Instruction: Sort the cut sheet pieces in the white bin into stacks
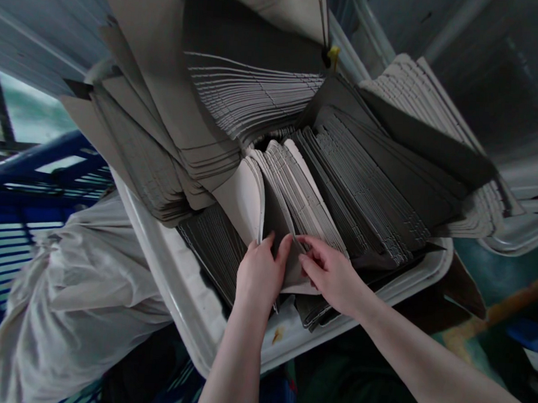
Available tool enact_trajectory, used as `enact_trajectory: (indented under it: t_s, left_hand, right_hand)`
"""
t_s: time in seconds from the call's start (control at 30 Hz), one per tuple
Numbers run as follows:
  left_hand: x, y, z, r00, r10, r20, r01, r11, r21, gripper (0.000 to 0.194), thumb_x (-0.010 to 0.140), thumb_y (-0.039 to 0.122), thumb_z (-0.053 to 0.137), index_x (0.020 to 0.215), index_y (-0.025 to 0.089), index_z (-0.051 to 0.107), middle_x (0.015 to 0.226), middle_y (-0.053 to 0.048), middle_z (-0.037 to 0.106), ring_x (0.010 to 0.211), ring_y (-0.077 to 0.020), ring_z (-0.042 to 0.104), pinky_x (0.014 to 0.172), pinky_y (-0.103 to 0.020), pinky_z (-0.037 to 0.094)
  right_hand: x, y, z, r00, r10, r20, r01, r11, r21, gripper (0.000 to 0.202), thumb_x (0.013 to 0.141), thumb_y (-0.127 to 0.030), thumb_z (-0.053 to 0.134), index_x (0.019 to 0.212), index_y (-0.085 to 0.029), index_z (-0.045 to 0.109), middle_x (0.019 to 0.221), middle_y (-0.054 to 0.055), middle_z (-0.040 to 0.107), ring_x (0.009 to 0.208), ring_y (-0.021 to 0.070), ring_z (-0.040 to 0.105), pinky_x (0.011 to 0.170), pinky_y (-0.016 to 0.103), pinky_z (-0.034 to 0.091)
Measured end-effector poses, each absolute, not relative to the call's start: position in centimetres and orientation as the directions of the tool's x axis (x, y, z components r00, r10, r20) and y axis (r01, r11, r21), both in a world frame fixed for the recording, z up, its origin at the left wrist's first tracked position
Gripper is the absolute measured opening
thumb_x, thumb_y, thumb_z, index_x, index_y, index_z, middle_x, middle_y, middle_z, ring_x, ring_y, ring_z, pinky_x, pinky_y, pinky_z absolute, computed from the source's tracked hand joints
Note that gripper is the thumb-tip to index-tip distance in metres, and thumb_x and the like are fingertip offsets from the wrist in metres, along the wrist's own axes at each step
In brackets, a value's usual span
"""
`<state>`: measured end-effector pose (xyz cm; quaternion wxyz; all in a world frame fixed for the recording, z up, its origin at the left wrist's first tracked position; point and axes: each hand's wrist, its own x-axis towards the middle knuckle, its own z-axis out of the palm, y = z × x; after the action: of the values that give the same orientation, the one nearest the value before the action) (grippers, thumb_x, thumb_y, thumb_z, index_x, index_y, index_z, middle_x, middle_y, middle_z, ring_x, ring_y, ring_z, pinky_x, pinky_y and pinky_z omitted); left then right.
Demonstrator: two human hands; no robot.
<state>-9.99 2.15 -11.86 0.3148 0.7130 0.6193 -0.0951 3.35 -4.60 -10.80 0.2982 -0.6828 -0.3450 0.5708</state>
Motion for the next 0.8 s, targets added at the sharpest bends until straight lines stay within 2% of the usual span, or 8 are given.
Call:
enact_trajectory:
  t_s: [0.1, 0.17, 0.3, 0.43, 0.63, 0.8]
  left_hand:
    - [-9.2, 2.7, -11.6, 0.183, 0.816, -0.548, 0.963, -0.036, 0.268, 0.075, 0.082, 0.070, 0.021, 0.120, 0.017, 0.057, 0.107, -0.017, 0.064, 0.095, -0.0291, 0.062, 0.080, -0.038, 0.047]
    - [-8.7, 3.0, -11.6, 0.163, 0.810, -0.564, 0.973, -0.038, 0.227, 0.075, 0.082, 0.070, 0.018, 0.110, 0.017, 0.063, 0.096, -0.017, 0.066, 0.088, -0.0291, 0.063, 0.075, -0.038, 0.047]
    - [-8.0, 3.7, -11.8, 0.161, 0.799, -0.579, 0.980, -0.061, 0.189, 0.062, 0.088, 0.058, 0.019, 0.097, 0.020, 0.067, 0.087, -0.014, 0.066, 0.080, -0.0265, 0.064, 0.071, -0.035, 0.046]
    - [-7.9, 3.9, -12.1, 0.186, 0.806, -0.561, 0.979, -0.101, 0.179, 0.051, 0.090, 0.048, 0.024, 0.093, 0.019, 0.066, 0.085, -0.012, 0.066, 0.078, -0.0245, 0.063, 0.069, -0.032, 0.045]
    - [-8.1, 3.9, -12.1, 0.184, 0.814, -0.551, 0.980, -0.109, 0.167, 0.047, 0.089, 0.047, 0.027, 0.087, 0.019, 0.065, 0.082, -0.011, 0.066, 0.076, -0.0240, 0.063, 0.065, -0.031, 0.044]
    - [-8.1, 4.1, -11.9, 0.174, 0.817, -0.550, 0.980, -0.090, 0.176, 0.046, 0.088, 0.049, 0.030, 0.092, 0.021, 0.066, 0.084, -0.011, 0.067, 0.076, -0.0246, 0.063, 0.064, -0.031, 0.044]
  right_hand:
    - [2.9, -4.6, -10.4, 0.096, 0.815, -0.572, 0.130, -0.580, -0.804, 0.037, 0.089, -0.028, 0.046, 0.126, -0.025, 0.049, 0.071, -0.002, 0.055, 0.061, 0.0099, 0.052, 0.057, 0.022, 0.041]
    - [2.6, -4.6, -10.2, 0.059, 0.817, -0.574, 0.083, -0.577, -0.813, 0.038, 0.090, -0.026, 0.044, 0.128, -0.026, 0.048, 0.068, -0.003, 0.053, 0.057, 0.0092, 0.049, 0.054, 0.021, 0.041]
    - [2.7, -4.6, -10.5, 0.019, 0.802, -0.598, 0.005, -0.598, -0.802, 0.040, 0.090, -0.025, 0.042, 0.129, -0.026, 0.048, 0.063, -0.004, 0.052, 0.053, 0.0092, 0.048, 0.051, 0.021, 0.040]
    - [3.2, -4.5, -11.2, 0.125, 0.804, -0.582, 0.114, -0.594, -0.796, 0.042, 0.089, -0.028, 0.045, 0.131, -0.024, 0.047, 0.069, -0.001, 0.057, 0.059, 0.0115, 0.053, 0.056, 0.023, 0.042]
    - [2.9, -4.4, -11.5, 0.140, 0.820, -0.555, 0.223, -0.572, -0.789, 0.047, 0.089, -0.029, 0.045, 0.136, -0.023, 0.042, 0.075, 0.002, 0.061, 0.065, 0.0141, 0.056, 0.060, 0.026, 0.043]
    - [3.0, -4.4, -11.5, 0.148, 0.815, -0.560, 0.228, -0.579, -0.783, 0.047, 0.089, -0.029, 0.045, 0.135, -0.022, 0.042, 0.071, 0.001, 0.059, 0.063, 0.0138, 0.055, 0.058, 0.026, 0.042]
